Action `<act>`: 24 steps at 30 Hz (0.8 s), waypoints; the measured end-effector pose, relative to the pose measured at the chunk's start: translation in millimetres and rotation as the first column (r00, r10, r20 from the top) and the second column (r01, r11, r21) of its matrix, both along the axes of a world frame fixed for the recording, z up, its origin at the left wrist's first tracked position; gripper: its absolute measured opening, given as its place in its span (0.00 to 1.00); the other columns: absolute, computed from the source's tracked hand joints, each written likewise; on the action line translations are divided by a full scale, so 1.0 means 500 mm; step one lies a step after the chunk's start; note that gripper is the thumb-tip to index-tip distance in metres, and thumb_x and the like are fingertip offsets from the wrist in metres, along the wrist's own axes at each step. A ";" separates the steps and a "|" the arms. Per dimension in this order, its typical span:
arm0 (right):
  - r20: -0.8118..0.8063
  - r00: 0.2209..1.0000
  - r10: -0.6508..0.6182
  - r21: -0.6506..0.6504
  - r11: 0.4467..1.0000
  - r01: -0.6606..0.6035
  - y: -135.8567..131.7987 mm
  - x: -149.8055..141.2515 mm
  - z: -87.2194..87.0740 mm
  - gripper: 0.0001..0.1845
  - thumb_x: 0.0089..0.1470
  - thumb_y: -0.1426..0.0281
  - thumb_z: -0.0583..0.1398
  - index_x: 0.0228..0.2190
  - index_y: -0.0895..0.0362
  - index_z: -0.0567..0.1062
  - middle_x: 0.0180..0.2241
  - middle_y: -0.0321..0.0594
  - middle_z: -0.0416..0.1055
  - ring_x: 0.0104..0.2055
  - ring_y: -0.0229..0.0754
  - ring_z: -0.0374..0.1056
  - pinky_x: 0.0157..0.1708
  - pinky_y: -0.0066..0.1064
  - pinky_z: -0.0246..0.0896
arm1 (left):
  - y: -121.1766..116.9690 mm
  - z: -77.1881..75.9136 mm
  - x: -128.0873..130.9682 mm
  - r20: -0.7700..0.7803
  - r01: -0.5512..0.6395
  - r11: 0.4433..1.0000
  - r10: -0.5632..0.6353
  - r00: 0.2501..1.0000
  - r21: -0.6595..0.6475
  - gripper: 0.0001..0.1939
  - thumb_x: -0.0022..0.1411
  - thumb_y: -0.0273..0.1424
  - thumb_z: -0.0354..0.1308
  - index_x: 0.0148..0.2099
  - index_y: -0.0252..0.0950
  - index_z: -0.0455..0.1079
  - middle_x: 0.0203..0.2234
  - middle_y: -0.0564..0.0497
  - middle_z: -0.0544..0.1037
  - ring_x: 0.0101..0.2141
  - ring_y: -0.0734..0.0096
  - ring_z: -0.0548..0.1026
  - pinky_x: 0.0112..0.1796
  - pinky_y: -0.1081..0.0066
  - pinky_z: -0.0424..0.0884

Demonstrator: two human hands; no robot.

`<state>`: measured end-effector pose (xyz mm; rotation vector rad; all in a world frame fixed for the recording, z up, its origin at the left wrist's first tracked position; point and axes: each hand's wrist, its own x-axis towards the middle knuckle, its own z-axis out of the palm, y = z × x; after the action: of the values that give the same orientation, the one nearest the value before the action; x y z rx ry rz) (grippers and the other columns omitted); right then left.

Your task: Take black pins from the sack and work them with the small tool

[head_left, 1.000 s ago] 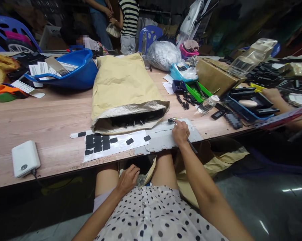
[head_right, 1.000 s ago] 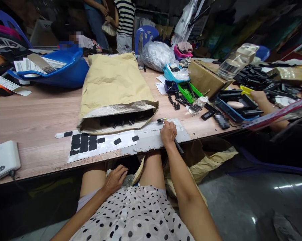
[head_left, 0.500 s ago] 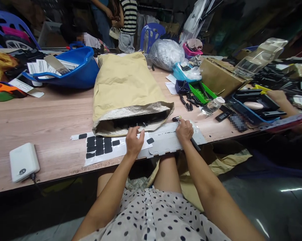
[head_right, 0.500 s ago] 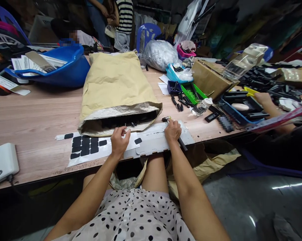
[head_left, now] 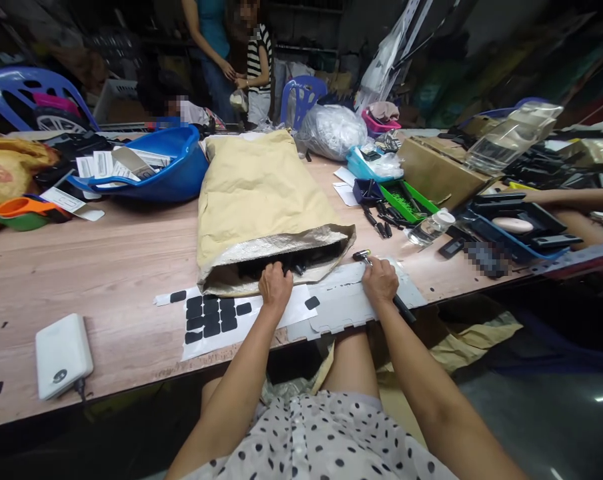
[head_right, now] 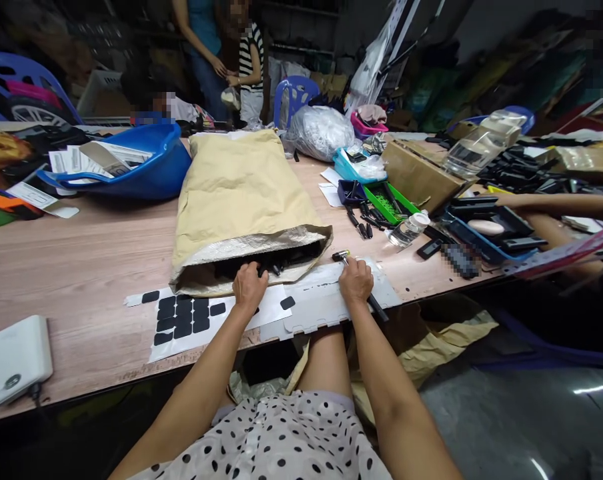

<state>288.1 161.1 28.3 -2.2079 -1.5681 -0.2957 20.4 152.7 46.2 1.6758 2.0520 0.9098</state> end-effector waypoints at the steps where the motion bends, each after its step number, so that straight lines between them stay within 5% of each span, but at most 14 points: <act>1: 0.000 1.000 0.001 0.000 1.000 -0.001 0.000 -0.001 0.000 0.17 0.58 0.75 0.55 0.45 0.58 0.79 0.39 0.50 0.72 0.42 0.51 0.63 0.37 0.37 0.54 | -0.007 0.007 -0.002 0.003 0.007 1.000 -0.008 1.000 0.027 0.04 0.58 0.29 0.63 0.38 0.40 0.72 0.35 0.45 0.73 0.40 0.54 0.74 0.39 0.62 0.70; 5: -0.002 1.000 0.000 -0.009 1.000 0.000 0.002 -0.003 0.003 0.17 0.57 0.76 0.54 0.44 0.59 0.79 0.39 0.50 0.72 0.43 0.51 0.63 0.39 0.37 0.55 | -0.062 0.024 -0.016 -0.003 0.176 0.966 -0.179 0.984 0.187 0.05 0.59 0.27 0.61 0.39 0.41 0.72 0.36 0.48 0.74 0.40 0.57 0.72 0.43 0.62 0.70; 9: -0.007 1.000 0.003 -0.009 1.000 -0.003 0.001 -0.003 0.006 0.17 0.57 0.76 0.55 0.45 0.59 0.78 0.39 0.49 0.71 0.43 0.51 0.63 0.40 0.37 0.55 | -0.134 0.011 -0.039 -0.019 0.370 0.899 -0.376 0.926 0.234 0.05 0.60 0.26 0.60 0.39 0.41 0.72 0.34 0.51 0.75 0.38 0.61 0.72 0.42 0.64 0.70; 19: -0.127 0.992 -0.010 0.004 1.000 0.011 0.007 -0.002 0.013 0.14 0.56 0.73 0.56 0.39 0.60 0.80 0.37 0.51 0.71 0.40 0.51 0.63 0.37 0.38 0.56 | -0.140 -0.029 -0.072 0.017 0.408 0.907 -0.412 0.911 0.106 0.05 0.59 0.31 0.63 0.40 0.42 0.76 0.33 0.51 0.76 0.38 0.63 0.73 0.42 0.64 0.71; 24: -0.317 0.924 0.216 0.202 0.967 -0.157 -0.059 -0.047 0.037 0.16 0.60 0.70 0.53 0.42 0.56 0.79 0.38 0.46 0.73 0.39 0.47 0.67 0.39 0.37 0.63 | -0.135 -0.028 -0.074 0.034 0.392 0.917 -0.395 0.918 0.080 0.05 0.59 0.31 0.63 0.40 0.42 0.77 0.34 0.51 0.76 0.38 0.63 0.73 0.42 0.64 0.71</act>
<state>264.8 131.5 47.0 -1.8430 -1.4865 0.0063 -16.6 85.4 32.1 1.9853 1.5770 0.8808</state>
